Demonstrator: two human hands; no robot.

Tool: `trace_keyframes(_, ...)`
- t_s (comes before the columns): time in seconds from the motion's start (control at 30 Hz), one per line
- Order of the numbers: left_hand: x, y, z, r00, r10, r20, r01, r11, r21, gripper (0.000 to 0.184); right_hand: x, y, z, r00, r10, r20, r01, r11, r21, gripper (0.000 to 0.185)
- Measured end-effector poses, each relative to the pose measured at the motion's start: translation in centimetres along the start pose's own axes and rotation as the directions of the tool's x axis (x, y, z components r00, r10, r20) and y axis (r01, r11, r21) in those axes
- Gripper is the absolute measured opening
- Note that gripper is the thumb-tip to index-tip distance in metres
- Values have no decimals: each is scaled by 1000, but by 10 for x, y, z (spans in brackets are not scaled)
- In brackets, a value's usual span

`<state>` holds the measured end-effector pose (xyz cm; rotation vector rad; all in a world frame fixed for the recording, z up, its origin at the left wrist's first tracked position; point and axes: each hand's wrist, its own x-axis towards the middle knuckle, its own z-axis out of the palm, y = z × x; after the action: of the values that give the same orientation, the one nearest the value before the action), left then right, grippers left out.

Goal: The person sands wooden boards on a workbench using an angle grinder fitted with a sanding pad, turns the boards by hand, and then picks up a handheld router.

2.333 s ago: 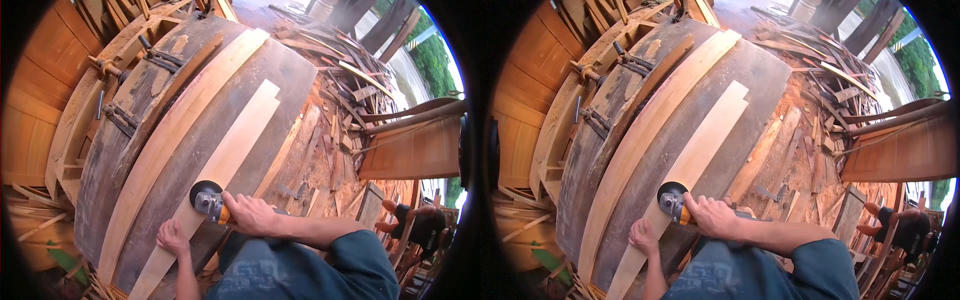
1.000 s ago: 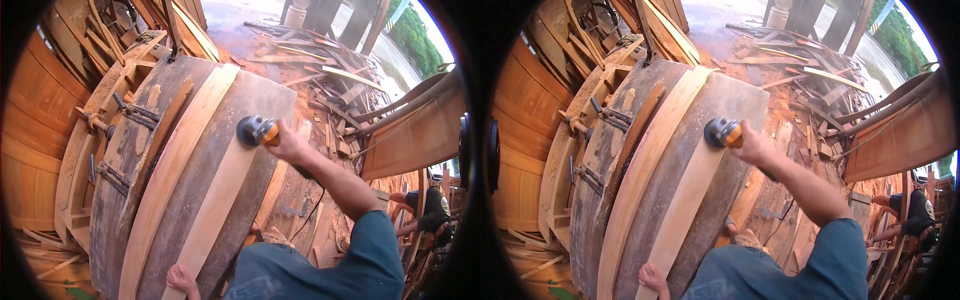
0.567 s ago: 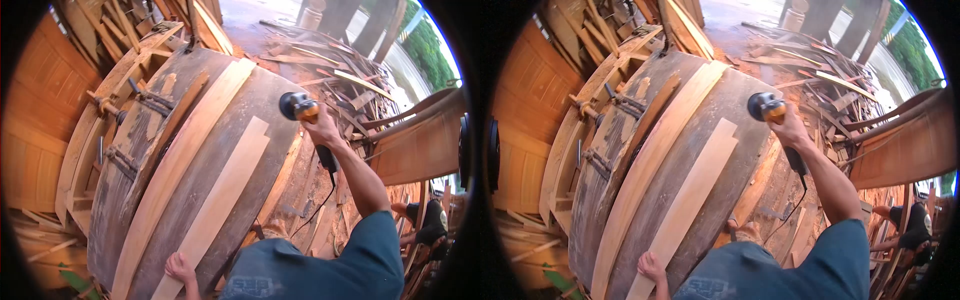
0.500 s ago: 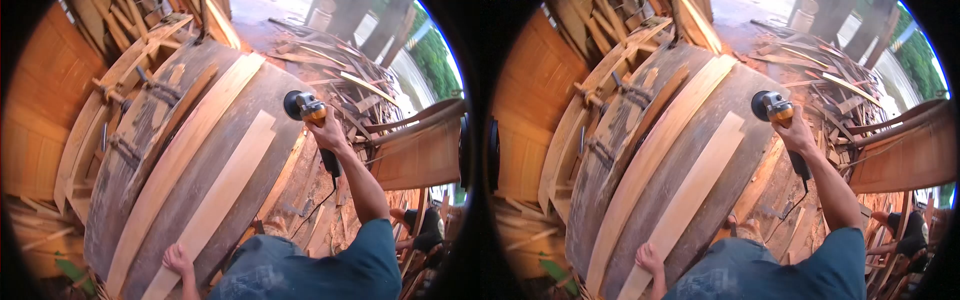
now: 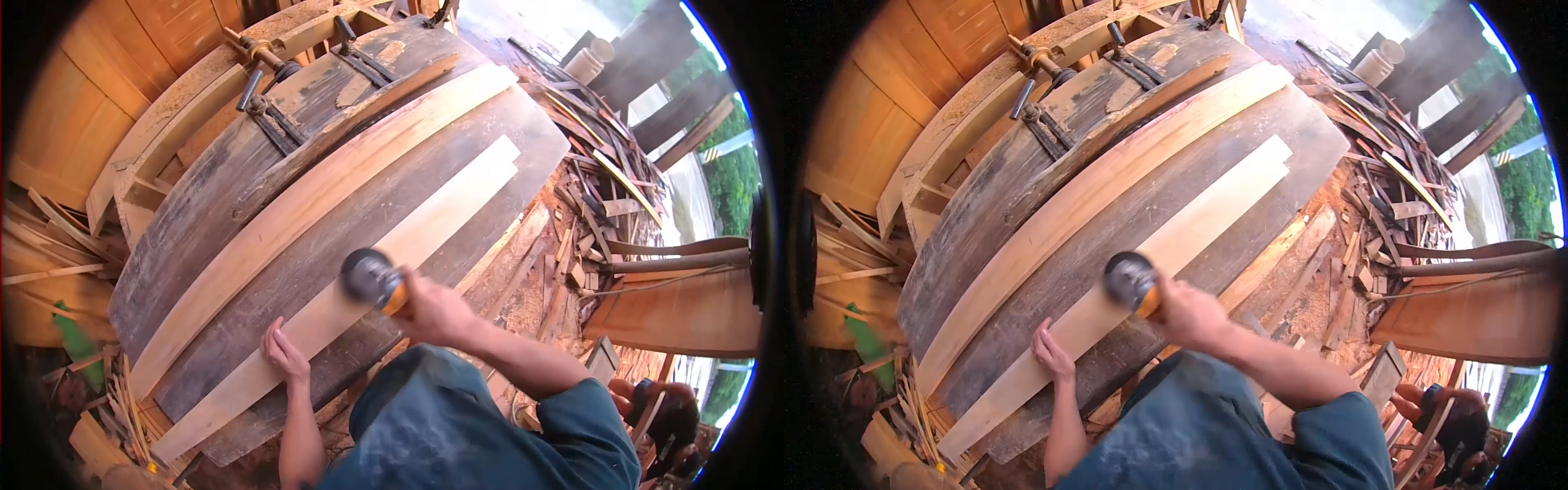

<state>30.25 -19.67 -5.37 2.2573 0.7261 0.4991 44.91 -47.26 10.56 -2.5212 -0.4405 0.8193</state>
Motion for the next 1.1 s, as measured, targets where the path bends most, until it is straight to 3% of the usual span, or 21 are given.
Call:
trace_keyframes(0.03,2,-4,1,999,52,-3,-52,998,-33,40,-2,-17,9,999,-38,28,39,999,-10,73)
trace_keyframes(0.13,2,-3,3,1000,19,-15,-20,998,-52,36,0,-37,26,991,-101,82,107,992,-66,71)
trace_keyframes(0.23,4,18,2,985,144,91,-166,931,325,39,5,-20,10,1000,-26,12,26,998,-65,73)
trace_keyframes(0.47,7,21,7,991,106,85,-129,933,337,46,32,65,-93,944,250,-217,-244,968,54,63)
trace_keyframes(0.53,6,23,6,989,118,89,-142,927,348,45,46,109,-109,914,192,-358,-175,981,79,62)
trace_keyframes(0.63,7,21,8,989,118,87,-141,923,358,45,57,148,-146,854,219,-472,-215,975,62,62)
trace_keyframes(0.77,5,18,12,990,130,63,-144,910,389,44,74,222,-190,788,303,-536,-278,952,128,63)
trace_keyframes(0.8,3,16,11,990,123,64,-139,908,396,44,77,241,-202,766,300,-568,-325,944,61,65)
trace_keyframes(0.87,1,14,13,987,150,58,-161,908,387,45,81,275,-226,726,291,-623,-277,953,123,68)
trace_keyframes(0.93,3,17,11,988,147,48,-154,907,391,45,72,280,-253,609,463,-643,-492,857,151,70)
trace_keyframes(0.97,4,18,12,987,158,42,-162,909,384,45,75,320,-251,549,404,-732,-442,883,155,74)
trace_keyframes(1.0,3,18,11,986,161,33,-162,911,380,44,64,315,-247,499,390,-774,-375,902,212,77)
trace_keyframes(1.07,2,16,14,986,166,21,-162,917,364,41,41,297,-236,537,411,-737,-434,884,176,80)
trace_keyframes(1.1,5,18,14,986,166,15,-160,919,362,40,27,279,-224,571,374,-731,-389,907,161,81)
